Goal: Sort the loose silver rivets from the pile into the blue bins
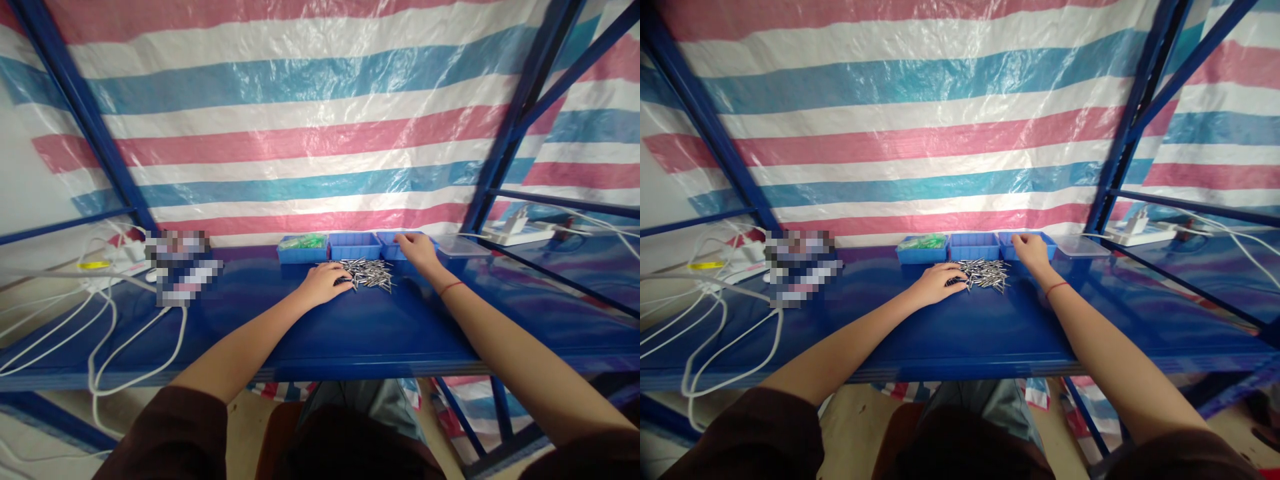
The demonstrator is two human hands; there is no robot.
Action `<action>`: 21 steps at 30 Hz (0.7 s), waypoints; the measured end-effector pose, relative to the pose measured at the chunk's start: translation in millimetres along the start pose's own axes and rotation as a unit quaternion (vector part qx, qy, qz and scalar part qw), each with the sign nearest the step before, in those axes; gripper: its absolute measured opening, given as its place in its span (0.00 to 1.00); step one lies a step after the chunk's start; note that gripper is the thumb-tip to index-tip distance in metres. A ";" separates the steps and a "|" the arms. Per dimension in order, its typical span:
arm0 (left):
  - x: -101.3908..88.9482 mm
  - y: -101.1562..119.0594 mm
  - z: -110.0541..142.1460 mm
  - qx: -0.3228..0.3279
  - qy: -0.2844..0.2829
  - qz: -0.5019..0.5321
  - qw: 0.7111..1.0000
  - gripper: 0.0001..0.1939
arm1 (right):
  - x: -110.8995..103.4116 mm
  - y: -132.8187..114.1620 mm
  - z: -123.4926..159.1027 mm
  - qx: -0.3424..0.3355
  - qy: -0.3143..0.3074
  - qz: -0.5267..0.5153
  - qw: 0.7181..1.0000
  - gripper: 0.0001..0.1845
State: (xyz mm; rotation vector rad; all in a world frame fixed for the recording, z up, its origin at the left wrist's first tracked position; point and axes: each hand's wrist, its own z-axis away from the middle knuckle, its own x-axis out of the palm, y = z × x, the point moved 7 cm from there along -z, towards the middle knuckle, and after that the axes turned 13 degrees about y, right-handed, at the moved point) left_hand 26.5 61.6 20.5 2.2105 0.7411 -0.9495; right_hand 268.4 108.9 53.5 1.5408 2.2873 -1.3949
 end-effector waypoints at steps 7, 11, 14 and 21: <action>-5.6 1.0 -1.3 -0.002 0.038 -0.015 0.999 0.07 | 13.6 -60.0 35.2 -0.176 -0.090 -0.054 0.979 0.18; -16.7 0.1 -2.8 0.001 0.104 -0.033 0.994 0.09 | 29.5 -74.7 59.6 -0.225 -0.232 -0.118 0.939 0.13; -24.4 4.6 -4.1 0.020 0.143 0.006 0.990 0.10 | 38.2 -80.4 76.0 -0.247 -0.297 -0.140 0.912 0.17; -37.5 22.5 -4.2 0.038 0.188 0.130 0.973 0.10 | 36.6 -99.9 89.9 -0.289 -0.274 -0.200 0.895 0.18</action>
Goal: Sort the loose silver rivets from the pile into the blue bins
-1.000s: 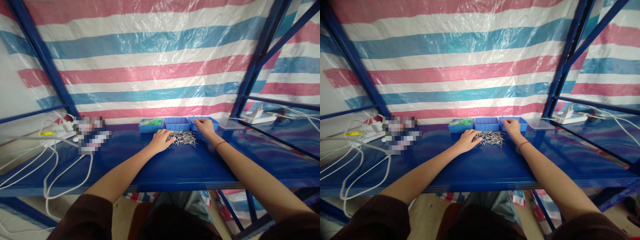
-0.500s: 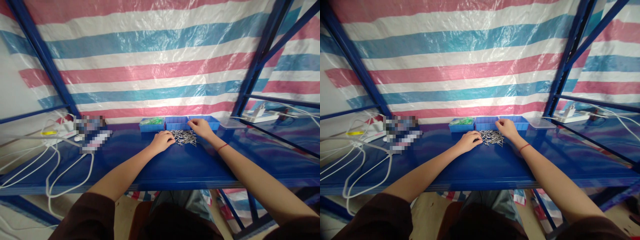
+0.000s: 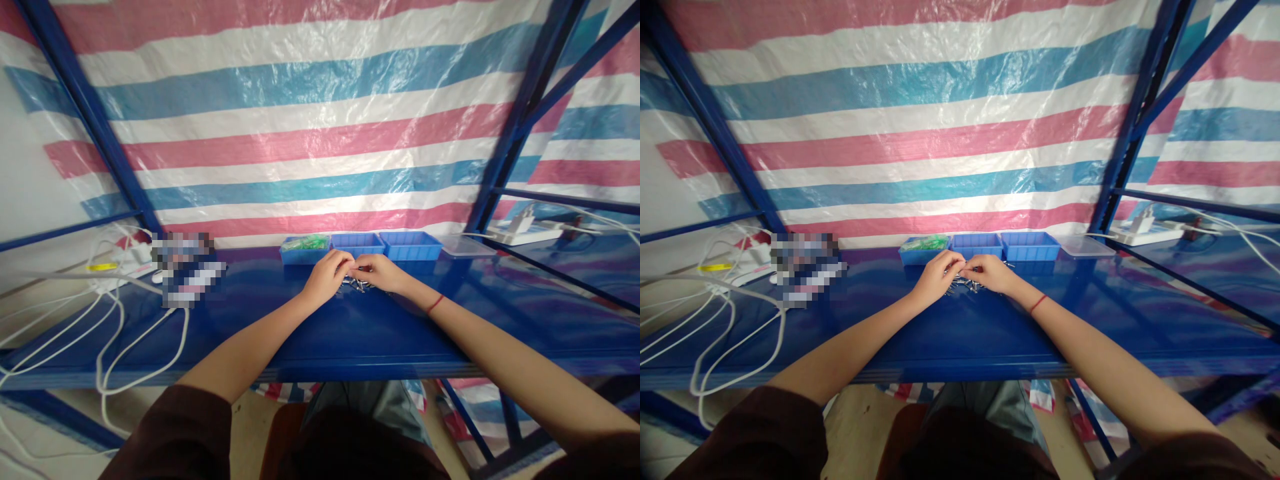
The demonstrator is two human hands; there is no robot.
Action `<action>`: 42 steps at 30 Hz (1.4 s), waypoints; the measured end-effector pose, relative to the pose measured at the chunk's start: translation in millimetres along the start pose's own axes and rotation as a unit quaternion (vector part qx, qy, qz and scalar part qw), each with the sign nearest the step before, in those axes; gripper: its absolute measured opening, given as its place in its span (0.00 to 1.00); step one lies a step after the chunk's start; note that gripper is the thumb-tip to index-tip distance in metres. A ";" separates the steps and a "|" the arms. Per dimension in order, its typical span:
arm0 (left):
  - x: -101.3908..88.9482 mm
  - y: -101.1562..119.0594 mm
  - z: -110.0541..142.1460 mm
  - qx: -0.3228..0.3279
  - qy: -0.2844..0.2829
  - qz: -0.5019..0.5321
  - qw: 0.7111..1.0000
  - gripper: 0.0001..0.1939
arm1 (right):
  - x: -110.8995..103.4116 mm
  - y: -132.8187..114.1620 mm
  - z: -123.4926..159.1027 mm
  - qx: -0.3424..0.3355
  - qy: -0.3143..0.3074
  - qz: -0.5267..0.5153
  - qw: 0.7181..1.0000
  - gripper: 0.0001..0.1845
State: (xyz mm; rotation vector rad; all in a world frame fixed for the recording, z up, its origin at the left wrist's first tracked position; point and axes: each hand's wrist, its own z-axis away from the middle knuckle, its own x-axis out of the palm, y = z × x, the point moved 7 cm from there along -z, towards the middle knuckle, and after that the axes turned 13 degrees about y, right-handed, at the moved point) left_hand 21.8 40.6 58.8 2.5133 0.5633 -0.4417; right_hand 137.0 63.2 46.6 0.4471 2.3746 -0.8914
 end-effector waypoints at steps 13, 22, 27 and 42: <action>-0.2 -26.1 -2.4 -0.157 0.074 0.160 0.972 0.08 | -15.7 1.8 -4.2 0.091 0.079 -0.089 0.989 0.18; 23.6 -32.1 10.5 -0.206 -0.041 0.166 0.964 0.08 | -31.3 2.2 -3.8 0.176 0.161 -0.181 0.954 0.18; 27.3 -29.8 13.5 -0.212 -0.065 0.166 0.961 0.11 | -25.6 3.6 -3.5 0.165 0.142 -0.161 0.963 0.18; 8.3 -32.7 2.5 -0.132 0.043 0.114 0.984 0.07 | -28.1 -12.6 -5.8 0.026 0.123 -0.068 0.990 0.15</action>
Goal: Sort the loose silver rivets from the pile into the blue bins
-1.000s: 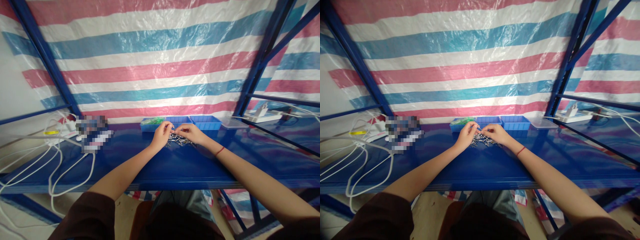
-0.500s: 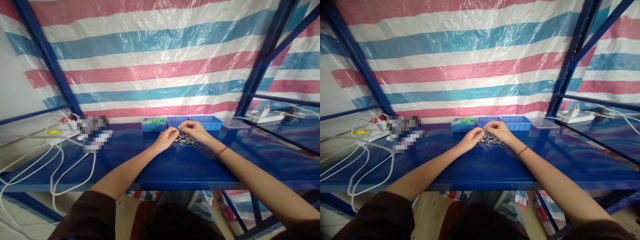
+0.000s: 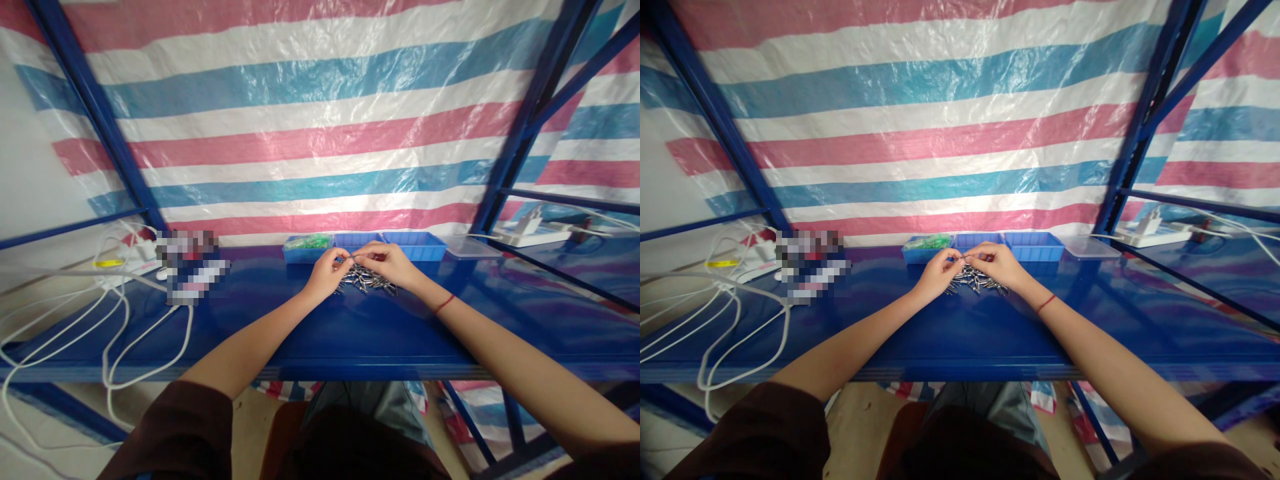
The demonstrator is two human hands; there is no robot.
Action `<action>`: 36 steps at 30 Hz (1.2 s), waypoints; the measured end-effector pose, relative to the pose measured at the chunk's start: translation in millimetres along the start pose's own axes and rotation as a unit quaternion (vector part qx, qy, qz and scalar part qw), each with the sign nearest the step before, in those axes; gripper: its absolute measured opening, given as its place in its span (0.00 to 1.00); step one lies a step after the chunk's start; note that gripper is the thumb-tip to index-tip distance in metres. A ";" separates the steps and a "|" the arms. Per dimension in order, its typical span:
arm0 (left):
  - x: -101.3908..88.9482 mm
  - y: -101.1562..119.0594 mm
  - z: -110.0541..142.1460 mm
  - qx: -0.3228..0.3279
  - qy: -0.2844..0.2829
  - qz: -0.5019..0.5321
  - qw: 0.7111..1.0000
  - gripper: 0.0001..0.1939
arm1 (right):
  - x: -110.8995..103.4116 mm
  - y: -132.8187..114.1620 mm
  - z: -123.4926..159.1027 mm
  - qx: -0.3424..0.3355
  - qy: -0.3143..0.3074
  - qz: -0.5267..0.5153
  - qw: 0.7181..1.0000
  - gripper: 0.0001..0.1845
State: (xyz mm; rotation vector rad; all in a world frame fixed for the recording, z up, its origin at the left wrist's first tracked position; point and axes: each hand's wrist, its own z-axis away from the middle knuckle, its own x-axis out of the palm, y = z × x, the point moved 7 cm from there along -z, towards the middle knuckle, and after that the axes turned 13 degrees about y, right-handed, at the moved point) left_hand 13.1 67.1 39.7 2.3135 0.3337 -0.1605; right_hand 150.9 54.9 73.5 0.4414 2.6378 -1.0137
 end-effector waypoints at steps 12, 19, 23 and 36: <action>0.2 20.0 5.9 0.113 -0.039 -0.174 0.978 0.18 | -1.4 38.8 -0.4 0.165 0.007 -0.039 0.986 0.17; 12.0 10.6 17.6 0.129 -0.178 -0.340 0.914 0.21 | -90.0 107.5 -2.1 0.270 0.277 0.040 0.921 0.14; 14.4 7.2 19.7 0.117 -0.211 -0.354 0.903 0.19 | -119.0 126.6 2.9 0.286 0.264 0.181 0.903 0.16; 13.5 7.1 16.5 0.134 -0.191 -0.366 0.901 0.12 | -67.6 72.9 -12.0 0.103 0.098 0.259 0.955 0.19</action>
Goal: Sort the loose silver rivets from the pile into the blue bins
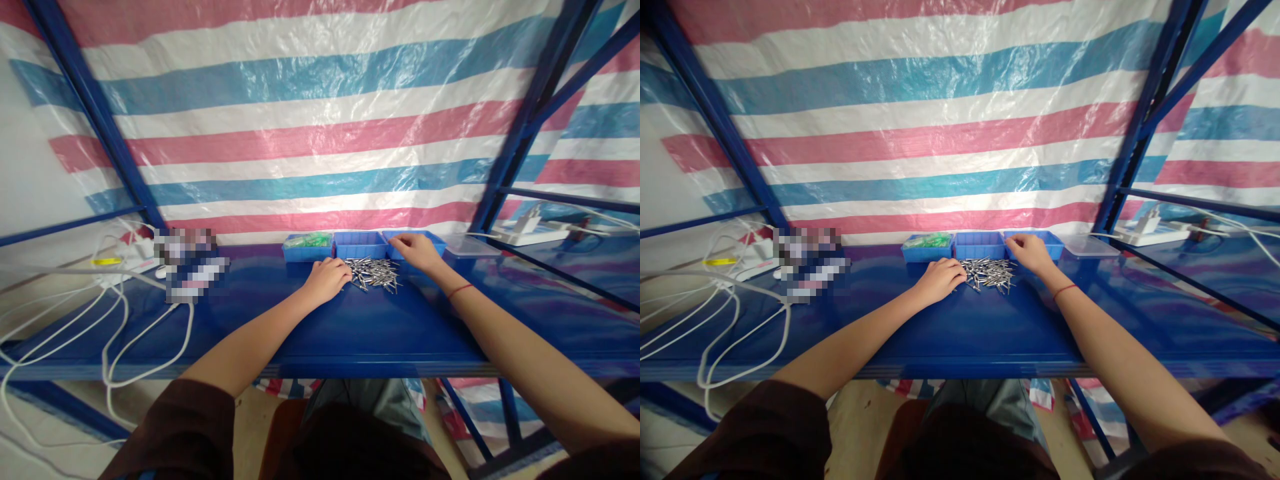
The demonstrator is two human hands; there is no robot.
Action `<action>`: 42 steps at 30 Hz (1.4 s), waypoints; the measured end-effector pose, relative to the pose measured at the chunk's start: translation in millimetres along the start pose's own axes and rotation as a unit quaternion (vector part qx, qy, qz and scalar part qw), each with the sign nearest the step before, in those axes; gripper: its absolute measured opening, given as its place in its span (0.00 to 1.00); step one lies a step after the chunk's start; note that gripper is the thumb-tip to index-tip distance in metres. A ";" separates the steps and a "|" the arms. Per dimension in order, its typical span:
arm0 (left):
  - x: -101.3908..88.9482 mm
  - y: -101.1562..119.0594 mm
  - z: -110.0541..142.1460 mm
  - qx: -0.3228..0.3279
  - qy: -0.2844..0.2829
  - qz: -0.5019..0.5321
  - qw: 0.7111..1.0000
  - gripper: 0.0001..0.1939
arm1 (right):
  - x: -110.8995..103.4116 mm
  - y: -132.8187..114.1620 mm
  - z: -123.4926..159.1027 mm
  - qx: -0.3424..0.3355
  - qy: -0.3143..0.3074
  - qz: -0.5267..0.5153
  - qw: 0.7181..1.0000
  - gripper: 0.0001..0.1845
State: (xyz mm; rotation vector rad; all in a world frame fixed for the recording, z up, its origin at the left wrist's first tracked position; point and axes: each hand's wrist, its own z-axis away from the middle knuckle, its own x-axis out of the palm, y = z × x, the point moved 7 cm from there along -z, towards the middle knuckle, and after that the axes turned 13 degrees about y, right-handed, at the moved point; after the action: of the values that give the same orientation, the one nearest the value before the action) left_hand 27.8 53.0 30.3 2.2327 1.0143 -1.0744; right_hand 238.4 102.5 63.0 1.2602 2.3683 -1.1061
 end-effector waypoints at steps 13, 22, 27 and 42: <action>-34.5 9.3 -6.0 0.006 0.214 0.205 0.955 0.09 | 49.2 -82.3 56.3 -0.056 -0.265 -0.268 0.925 0.19; -46.6 23.3 -3.5 0.050 0.233 0.222 0.946 0.08 | 41.3 -98.3 54.7 -0.100 -0.254 -0.325 0.905 0.16; -45.6 14.5 -4.9 0.013 0.258 0.231 0.938 0.08 | 45.0 -91.8 56.0 -0.051 -0.271 -0.328 0.903 0.17; -20.4 9.9 -4.7 -0.019 0.149 0.231 0.961 0.07 | 24.0 -83.9 40.9 -0.002 -0.119 -0.309 0.944 0.20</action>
State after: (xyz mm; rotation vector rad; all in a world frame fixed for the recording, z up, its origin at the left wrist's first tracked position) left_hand 29.1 41.5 50.3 2.4752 0.5609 -0.5227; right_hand 152.5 59.1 65.3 0.3297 2.6251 -1.3157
